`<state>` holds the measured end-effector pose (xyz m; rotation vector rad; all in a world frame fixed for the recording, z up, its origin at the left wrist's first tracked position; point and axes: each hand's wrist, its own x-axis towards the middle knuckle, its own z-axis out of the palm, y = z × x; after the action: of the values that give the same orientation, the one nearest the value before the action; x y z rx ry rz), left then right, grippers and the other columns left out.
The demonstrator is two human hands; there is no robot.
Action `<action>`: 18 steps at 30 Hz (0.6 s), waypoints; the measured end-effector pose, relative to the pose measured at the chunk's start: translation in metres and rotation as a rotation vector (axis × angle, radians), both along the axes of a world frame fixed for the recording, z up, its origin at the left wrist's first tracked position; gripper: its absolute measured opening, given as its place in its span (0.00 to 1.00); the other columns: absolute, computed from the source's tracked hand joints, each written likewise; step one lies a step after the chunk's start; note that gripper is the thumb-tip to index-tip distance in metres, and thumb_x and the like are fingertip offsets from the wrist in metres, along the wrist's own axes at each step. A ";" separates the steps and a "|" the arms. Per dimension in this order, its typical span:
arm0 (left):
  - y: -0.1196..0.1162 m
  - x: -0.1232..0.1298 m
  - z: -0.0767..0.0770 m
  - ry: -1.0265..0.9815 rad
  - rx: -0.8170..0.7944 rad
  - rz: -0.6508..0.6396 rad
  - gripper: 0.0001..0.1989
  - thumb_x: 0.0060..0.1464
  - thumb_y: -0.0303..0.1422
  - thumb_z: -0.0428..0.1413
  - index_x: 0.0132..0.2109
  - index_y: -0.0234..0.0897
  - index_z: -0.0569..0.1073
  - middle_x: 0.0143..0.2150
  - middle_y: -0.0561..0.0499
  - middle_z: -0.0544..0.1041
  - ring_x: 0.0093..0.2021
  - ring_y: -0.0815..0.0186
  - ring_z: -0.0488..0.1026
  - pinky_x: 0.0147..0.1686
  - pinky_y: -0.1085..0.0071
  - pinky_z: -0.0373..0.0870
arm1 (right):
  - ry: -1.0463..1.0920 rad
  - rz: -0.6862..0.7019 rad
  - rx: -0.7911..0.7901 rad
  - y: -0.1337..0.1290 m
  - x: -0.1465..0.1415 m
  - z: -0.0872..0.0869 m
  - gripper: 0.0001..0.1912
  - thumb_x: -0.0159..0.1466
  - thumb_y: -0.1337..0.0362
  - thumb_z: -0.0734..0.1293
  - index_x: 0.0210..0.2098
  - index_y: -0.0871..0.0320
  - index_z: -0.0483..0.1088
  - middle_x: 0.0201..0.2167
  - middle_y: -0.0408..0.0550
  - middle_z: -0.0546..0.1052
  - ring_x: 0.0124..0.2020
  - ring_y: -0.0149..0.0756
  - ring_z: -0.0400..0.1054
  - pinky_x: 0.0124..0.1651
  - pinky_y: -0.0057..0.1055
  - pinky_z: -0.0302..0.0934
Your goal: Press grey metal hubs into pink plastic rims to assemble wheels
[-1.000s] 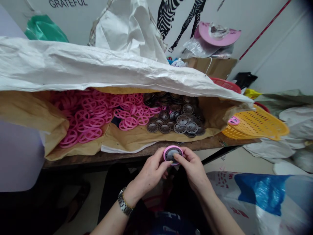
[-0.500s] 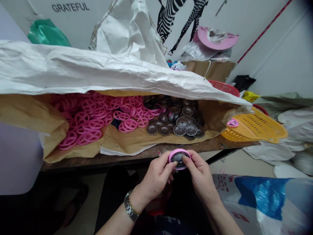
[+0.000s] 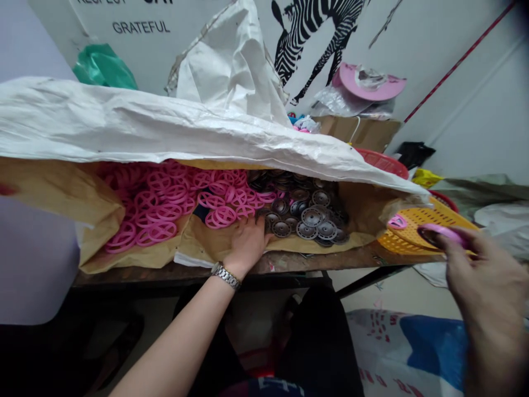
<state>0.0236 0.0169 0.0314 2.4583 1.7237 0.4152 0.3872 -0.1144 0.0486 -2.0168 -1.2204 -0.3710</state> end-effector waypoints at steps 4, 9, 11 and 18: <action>0.006 -0.004 -0.008 -0.057 -0.025 -0.004 0.13 0.60 0.30 0.55 0.50 0.28 0.73 0.51 0.33 0.74 0.57 0.47 0.67 0.57 0.56 0.63 | -0.004 -0.059 0.054 0.006 -0.010 -0.011 0.35 0.62 0.38 0.59 0.51 0.61 0.77 0.44 0.64 0.79 0.43 0.56 0.73 0.42 0.47 0.63; 0.010 -0.016 -0.005 -0.234 -0.087 0.006 0.11 0.61 0.24 0.47 0.44 0.32 0.74 0.41 0.38 0.77 0.46 0.55 0.74 0.49 0.61 0.67 | 0.100 0.308 0.174 0.004 -0.079 -0.020 0.21 0.65 0.49 0.63 0.45 0.58 0.76 0.42 0.56 0.80 0.42 0.47 0.74 0.49 0.45 0.66; 0.011 -0.020 -0.005 -0.350 -0.120 0.017 0.10 0.62 0.27 0.47 0.42 0.32 0.74 0.38 0.40 0.77 0.43 0.56 0.74 0.46 0.63 0.68 | 0.173 0.465 0.148 0.006 -0.106 -0.024 0.15 0.66 0.54 0.64 0.44 0.56 0.76 0.43 0.54 0.80 0.45 0.45 0.73 0.53 0.44 0.65; -0.021 -0.015 -0.002 -0.796 -0.422 -0.095 0.14 0.62 0.41 0.49 0.43 0.34 0.71 0.33 0.50 0.77 0.23 0.69 0.71 0.24 0.74 0.68 | 0.616 0.735 -0.065 0.023 -0.171 -0.028 0.16 0.66 0.54 0.65 0.50 0.54 0.73 0.48 0.52 0.78 0.47 0.43 0.73 0.51 0.40 0.66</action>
<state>0.0082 -0.0036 0.0295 1.7149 1.1931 0.7853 0.2158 -0.0911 0.0203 -1.4132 -1.4414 0.6064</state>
